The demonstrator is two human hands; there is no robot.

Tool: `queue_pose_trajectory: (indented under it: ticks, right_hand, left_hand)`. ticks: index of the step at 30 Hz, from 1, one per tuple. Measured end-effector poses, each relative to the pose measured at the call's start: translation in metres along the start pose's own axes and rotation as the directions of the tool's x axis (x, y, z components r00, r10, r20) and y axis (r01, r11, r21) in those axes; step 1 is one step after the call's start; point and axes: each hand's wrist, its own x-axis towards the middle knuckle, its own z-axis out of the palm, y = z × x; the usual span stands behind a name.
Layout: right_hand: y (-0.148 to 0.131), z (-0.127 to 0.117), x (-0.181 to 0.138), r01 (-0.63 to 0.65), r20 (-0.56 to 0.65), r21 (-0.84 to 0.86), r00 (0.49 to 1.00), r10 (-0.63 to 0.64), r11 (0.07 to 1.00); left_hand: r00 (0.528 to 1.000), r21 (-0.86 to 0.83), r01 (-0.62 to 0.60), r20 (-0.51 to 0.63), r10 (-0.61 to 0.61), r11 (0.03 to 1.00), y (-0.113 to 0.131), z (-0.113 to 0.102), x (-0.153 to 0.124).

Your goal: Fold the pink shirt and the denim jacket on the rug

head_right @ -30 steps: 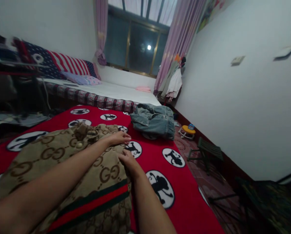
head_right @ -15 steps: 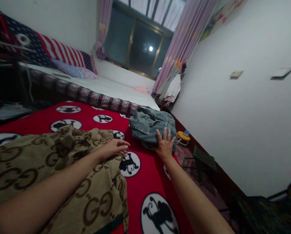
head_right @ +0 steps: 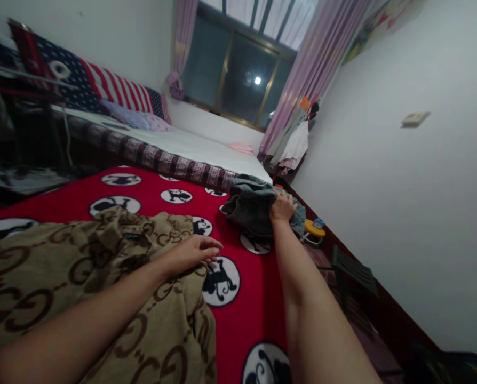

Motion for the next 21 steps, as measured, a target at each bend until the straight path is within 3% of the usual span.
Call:
queue_pose_trajectory:
  ticks: [4,8,11,14,17,21]
  right_hand:
    - [-0.006,0.021,-0.021,0.064,0.031,-0.074,0.998,-0.062,0.995]
    - [0.000,0.013,-0.042,0.224,0.043,-0.003,0.974,-0.223,0.975]
    - [0.006,0.003,-0.057,0.453,0.046,-0.008,0.891,-0.452,0.892]
    - [0.008,0.001,-0.067,0.568,0.119,-0.111,0.822,-0.556,0.816]
    - [0.004,-0.002,-0.058,0.592,0.197,-0.161,0.803,-0.562,0.790]
    - [-0.005,-0.012,-0.013,0.645,0.214,-0.093,0.757,-0.618,0.758]
  left_hand:
    - [1.000,0.023,0.011,-0.014,-0.011,1.000,0.002,0.001,-0.001]
    - [1.000,0.043,-0.001,-0.012,0.001,0.999,0.001,0.002,0.001]
    - [1.000,0.053,-0.015,0.007,0.015,0.998,-0.002,0.002,0.003]
    - [1.000,0.022,-0.020,0.010,0.020,1.000,-0.003,0.002,0.002]
    - [1.000,0.019,-0.015,0.004,0.015,1.000,0.000,0.002,0.000]
    - [1.000,0.016,-0.003,0.011,0.003,1.000,0.003,0.001,-0.002]
